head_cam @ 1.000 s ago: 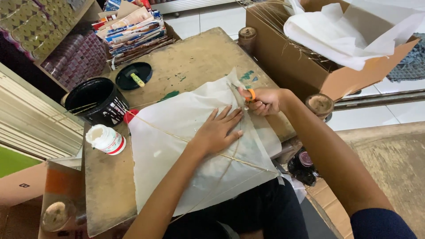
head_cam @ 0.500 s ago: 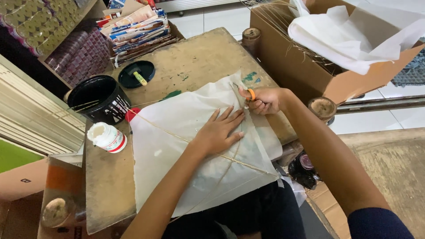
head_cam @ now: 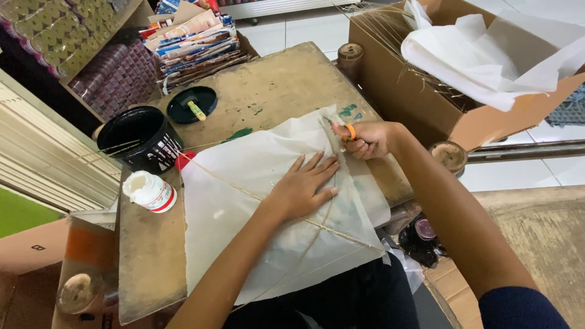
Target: Trimming excess paper from a kite frame using scissors to finalize the shape
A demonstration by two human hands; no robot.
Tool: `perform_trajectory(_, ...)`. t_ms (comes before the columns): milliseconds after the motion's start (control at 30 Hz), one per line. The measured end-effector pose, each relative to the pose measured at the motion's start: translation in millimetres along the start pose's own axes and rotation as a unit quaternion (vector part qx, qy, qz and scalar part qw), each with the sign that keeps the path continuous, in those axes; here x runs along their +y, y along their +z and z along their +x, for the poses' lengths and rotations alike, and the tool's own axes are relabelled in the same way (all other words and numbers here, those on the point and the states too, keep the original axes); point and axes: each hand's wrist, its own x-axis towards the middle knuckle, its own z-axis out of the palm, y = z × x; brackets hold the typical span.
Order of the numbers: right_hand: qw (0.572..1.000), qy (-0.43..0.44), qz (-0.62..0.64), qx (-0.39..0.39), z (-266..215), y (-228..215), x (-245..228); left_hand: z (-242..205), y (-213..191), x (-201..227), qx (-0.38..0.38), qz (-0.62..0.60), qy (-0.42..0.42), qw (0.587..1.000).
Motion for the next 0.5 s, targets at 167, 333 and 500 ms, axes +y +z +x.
perform_trajectory(167,0.996,-0.029,-0.001,0.085,-14.9,15.7,-5.1,-0.9,-0.2,0.5,0.001,-0.002,0.004,1.0)
perform_trajectory(333,0.996,-0.024,-0.006,0.086,-1.7,-5.1,-6.9,-2.2,-2.1,0.1,-0.005,0.005,0.0,1.0)
perform_trajectory(500,0.998,-0.009,-0.043,0.041,12.3,-32.4,1.6,0.4,-1.4,0.6,-0.002,-0.009,0.006,1.0)
